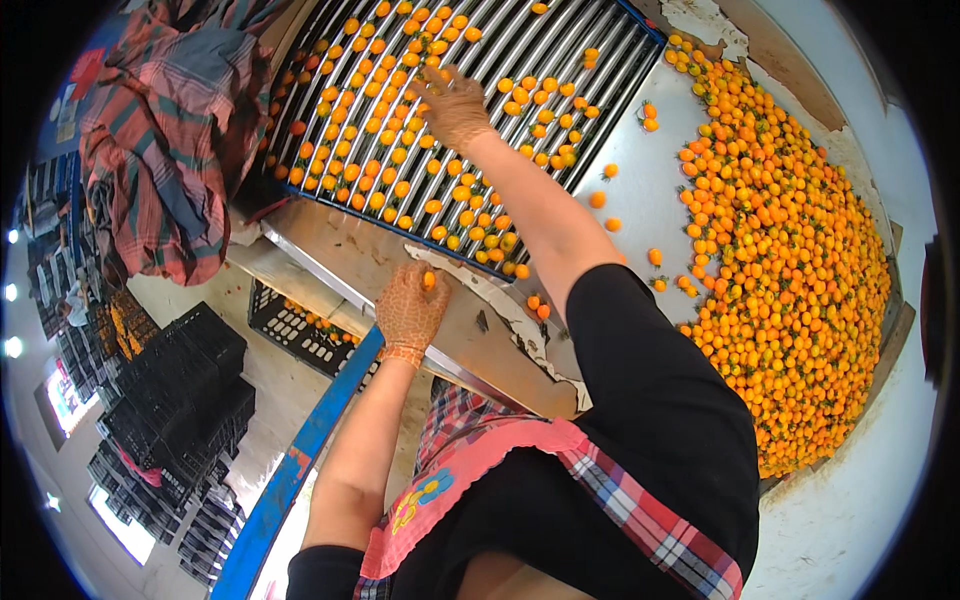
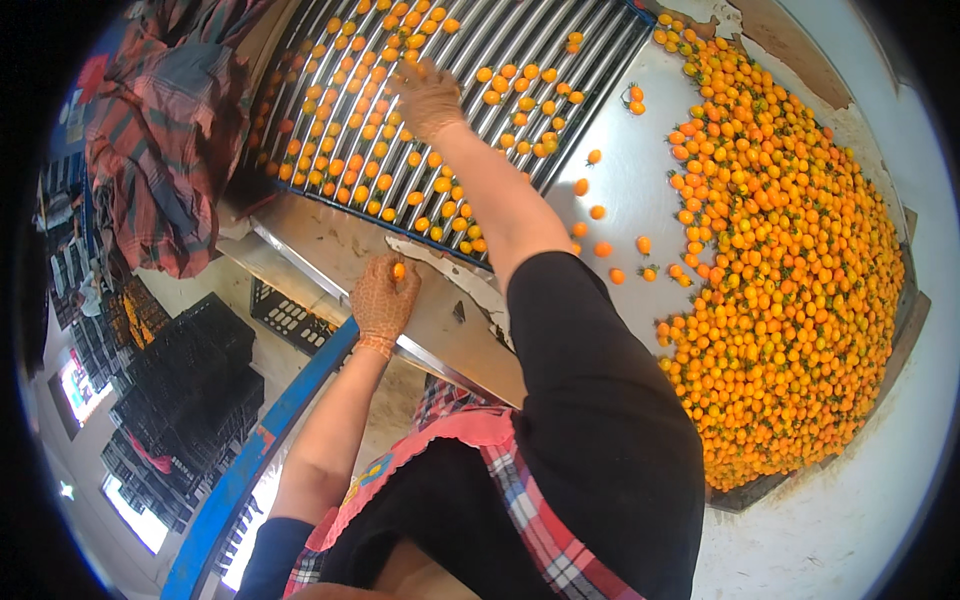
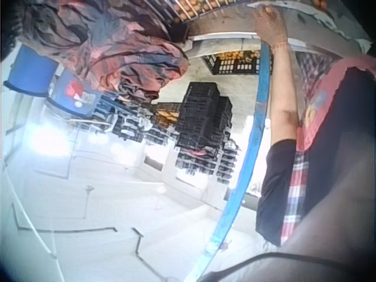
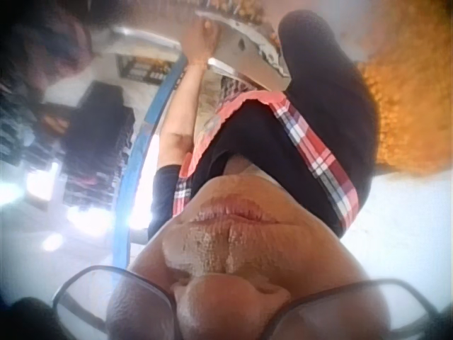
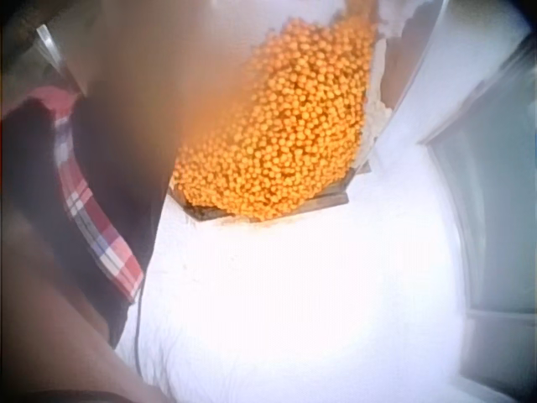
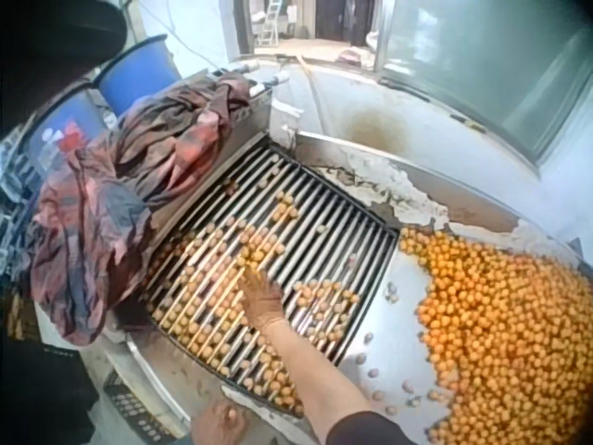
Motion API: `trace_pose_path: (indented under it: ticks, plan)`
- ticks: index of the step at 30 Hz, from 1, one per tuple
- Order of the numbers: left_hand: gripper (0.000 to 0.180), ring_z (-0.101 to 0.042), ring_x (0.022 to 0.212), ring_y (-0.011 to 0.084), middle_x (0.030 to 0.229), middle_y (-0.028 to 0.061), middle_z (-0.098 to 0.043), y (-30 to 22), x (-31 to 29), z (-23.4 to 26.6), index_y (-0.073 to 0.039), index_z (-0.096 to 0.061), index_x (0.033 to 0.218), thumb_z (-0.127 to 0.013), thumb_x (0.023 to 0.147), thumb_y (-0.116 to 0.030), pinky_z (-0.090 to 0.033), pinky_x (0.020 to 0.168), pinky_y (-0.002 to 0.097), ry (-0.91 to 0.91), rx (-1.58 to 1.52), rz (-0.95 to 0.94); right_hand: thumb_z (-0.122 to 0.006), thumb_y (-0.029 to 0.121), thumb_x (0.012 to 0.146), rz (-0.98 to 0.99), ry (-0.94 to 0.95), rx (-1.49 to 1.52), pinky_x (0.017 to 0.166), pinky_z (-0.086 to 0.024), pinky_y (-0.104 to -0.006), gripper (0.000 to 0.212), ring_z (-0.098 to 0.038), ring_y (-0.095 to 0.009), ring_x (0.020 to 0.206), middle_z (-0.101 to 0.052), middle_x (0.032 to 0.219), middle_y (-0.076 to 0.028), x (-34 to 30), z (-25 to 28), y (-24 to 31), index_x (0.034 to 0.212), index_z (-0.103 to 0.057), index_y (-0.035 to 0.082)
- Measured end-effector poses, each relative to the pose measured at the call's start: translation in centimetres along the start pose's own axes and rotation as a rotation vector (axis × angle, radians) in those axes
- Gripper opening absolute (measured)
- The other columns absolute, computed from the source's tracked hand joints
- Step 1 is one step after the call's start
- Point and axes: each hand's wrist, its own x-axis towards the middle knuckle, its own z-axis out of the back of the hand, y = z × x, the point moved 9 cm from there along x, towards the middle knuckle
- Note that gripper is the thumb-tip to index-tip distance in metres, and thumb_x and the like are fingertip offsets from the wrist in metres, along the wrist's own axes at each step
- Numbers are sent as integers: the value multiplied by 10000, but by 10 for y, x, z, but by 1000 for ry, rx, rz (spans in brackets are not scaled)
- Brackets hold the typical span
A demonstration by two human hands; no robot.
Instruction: The person sorts small orange fruit on a metal roller conveyor by hand, moving them from a pile into crates.
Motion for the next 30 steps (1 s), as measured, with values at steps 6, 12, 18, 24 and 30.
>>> trace_pose_path:
  ticks: [6, 12, 18, 24, 30]
  plan:
    - [201, -609, 723, 329, 833, 113, -606, 1, -1, 1, -107, -597, 908, -665, 791, -255, -490, 628, 432, -30, 7, -27, -364, 341, 986, 38, 200, -205, 1135, -106, -556, 526, -49, -233, 1434, -127, 1551, 31, 35, -14, -13, 1477, -181, 303]
    - [209, -620, 718, 323, 844, 114, -618, 1, -1, 3, -108, -614, 932, -665, 796, -258, -496, 620, 422, -26, 11, -34, -362, 506, 941, -300, 73, 35, 1069, -150, -653, 600, -79, -378, 1411, -116, 1553, -35, -25, -21, -79, 1475, -202, 282]
    - [240, -619, 725, 329, 853, 117, -623, 7, -1, -3, -86, -608, 928, -648, 812, -293, -489, 629, 428, -15, -1, -20, -465, 493, 912, 114, 408, -123, 1054, -163, -665, 621, -92, -323, 1419, -114, 1553, -8, -161, -86, 7, 1461, -229, 321]
    - [271, -614, 818, 341, 884, 134, -631, 3, 0, -2, -76, -604, 947, -643, 815, -309, -482, 705, 444, -19, -22, -37, -566, 337, 853, -386, 337, 115, 1021, -273, -591, 560, -260, -328, 1350, -277, 1489, -95, -273, -68, -48, 1375, -413, 204]
    - [326, -628, 885, 333, 979, 132, -652, 3, 2, -2, -76, -628, 1002, -603, 825, -349, -495, 758, 431, 12, -32, -29, -687, 433, 738, -843, 87, -19, 1010, -330, -528, 824, -346, -354, 1287, -380, 1395, -180, -484, -13, -127, 1410, -319, 129]
